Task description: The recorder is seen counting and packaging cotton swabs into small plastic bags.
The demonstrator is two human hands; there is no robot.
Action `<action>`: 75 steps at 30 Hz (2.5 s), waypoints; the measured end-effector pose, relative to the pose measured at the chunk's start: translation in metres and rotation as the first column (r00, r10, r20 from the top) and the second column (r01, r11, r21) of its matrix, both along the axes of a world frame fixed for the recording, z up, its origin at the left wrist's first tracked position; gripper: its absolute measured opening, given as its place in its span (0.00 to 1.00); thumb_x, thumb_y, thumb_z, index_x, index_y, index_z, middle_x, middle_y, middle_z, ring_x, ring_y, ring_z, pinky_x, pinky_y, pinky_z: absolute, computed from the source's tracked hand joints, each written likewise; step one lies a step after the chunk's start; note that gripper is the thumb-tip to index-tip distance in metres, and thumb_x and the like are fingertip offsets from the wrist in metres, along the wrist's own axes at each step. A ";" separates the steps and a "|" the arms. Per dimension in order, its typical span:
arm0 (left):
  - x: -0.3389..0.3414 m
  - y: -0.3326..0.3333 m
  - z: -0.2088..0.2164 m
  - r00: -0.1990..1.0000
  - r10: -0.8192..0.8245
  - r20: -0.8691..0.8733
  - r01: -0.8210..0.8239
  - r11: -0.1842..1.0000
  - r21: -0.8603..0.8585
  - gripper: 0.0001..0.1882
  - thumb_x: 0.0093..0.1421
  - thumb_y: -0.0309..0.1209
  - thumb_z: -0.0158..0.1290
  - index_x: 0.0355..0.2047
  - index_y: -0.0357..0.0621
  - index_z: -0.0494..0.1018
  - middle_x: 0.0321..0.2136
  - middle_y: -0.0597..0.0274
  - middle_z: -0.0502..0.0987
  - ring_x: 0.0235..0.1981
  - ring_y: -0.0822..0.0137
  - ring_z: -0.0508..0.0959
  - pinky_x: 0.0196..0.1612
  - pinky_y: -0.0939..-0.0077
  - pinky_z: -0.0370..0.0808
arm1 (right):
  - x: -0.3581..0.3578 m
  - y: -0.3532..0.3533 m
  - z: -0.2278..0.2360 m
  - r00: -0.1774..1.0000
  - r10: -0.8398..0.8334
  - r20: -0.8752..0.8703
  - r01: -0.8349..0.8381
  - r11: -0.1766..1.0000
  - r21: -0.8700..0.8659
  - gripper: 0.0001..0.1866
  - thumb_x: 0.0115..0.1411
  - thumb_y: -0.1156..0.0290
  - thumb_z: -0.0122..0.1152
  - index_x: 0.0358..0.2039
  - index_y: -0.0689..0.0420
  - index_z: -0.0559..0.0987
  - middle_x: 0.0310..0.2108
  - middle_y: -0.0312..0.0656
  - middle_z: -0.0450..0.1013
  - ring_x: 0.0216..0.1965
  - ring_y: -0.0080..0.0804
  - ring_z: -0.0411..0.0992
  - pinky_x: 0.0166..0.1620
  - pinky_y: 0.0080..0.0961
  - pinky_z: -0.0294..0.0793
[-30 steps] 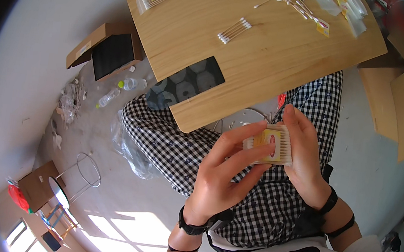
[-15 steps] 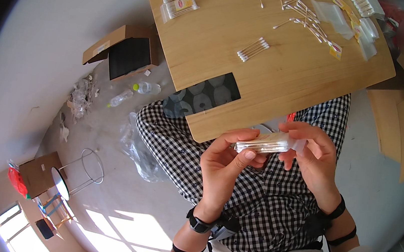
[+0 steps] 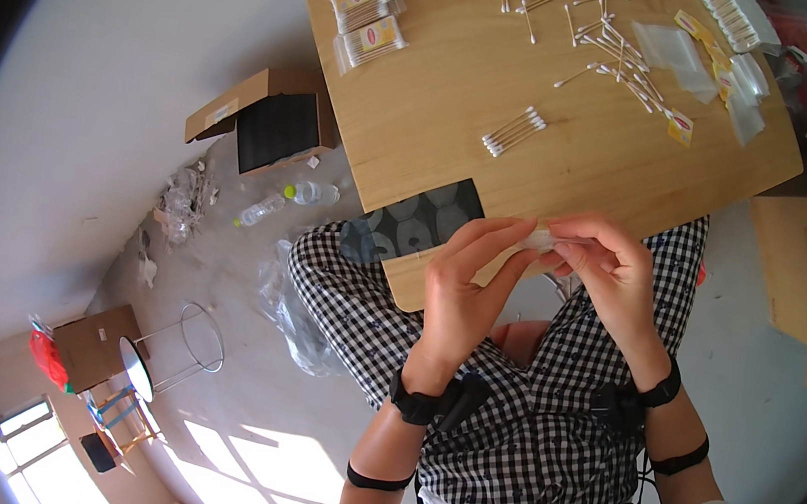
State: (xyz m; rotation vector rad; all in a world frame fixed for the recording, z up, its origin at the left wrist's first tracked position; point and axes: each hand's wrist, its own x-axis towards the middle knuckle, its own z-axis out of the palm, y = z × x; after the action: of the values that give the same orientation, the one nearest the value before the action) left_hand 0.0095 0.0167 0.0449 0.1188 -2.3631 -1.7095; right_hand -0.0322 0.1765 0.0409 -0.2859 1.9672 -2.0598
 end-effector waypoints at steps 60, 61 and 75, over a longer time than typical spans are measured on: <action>0.011 0.004 -0.038 0.989 0.102 -0.104 -0.084 0.982 0.166 0.08 0.50 0.17 0.58 0.32 0.36 0.79 0.33 0.59 0.77 0.35 0.69 0.75 0.38 0.80 0.72 | 0.003 -0.002 -0.019 0.998 0.005 0.059 -0.010 0.996 0.087 0.07 0.58 0.73 0.58 0.34 0.61 0.80 0.33 0.40 0.78 0.31 0.23 0.77 0.26 0.13 0.74; 0.011 0.005 -0.038 0.991 0.109 -0.074 -0.091 0.974 0.209 0.08 0.51 0.17 0.57 0.32 0.36 0.79 0.34 0.59 0.77 0.36 0.69 0.75 0.38 0.81 0.72 | 0.004 -0.002 -0.019 0.998 0.005 0.055 -0.010 0.996 0.089 0.07 0.58 0.73 0.58 0.34 0.61 0.80 0.33 0.40 0.78 0.31 0.23 0.77 0.26 0.13 0.74; 0.020 0.007 -0.046 0.996 0.083 0.031 -0.088 0.909 0.408 0.06 0.53 0.20 0.56 0.33 0.34 0.74 0.30 0.63 0.75 0.35 0.73 0.74 0.40 0.79 0.72 | 0.009 -0.004 -0.011 0.975 0.067 0.214 -0.074 0.997 0.024 0.08 0.57 0.73 0.60 0.35 0.63 0.78 0.31 0.40 0.77 0.31 0.22 0.76 0.25 0.12 0.72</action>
State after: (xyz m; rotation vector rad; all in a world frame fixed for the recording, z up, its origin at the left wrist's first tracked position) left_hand 0.0296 0.0232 -0.0014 0.2968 -1.9381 -2.1372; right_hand -0.0233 0.1723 0.0299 -0.1207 1.8330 -1.9256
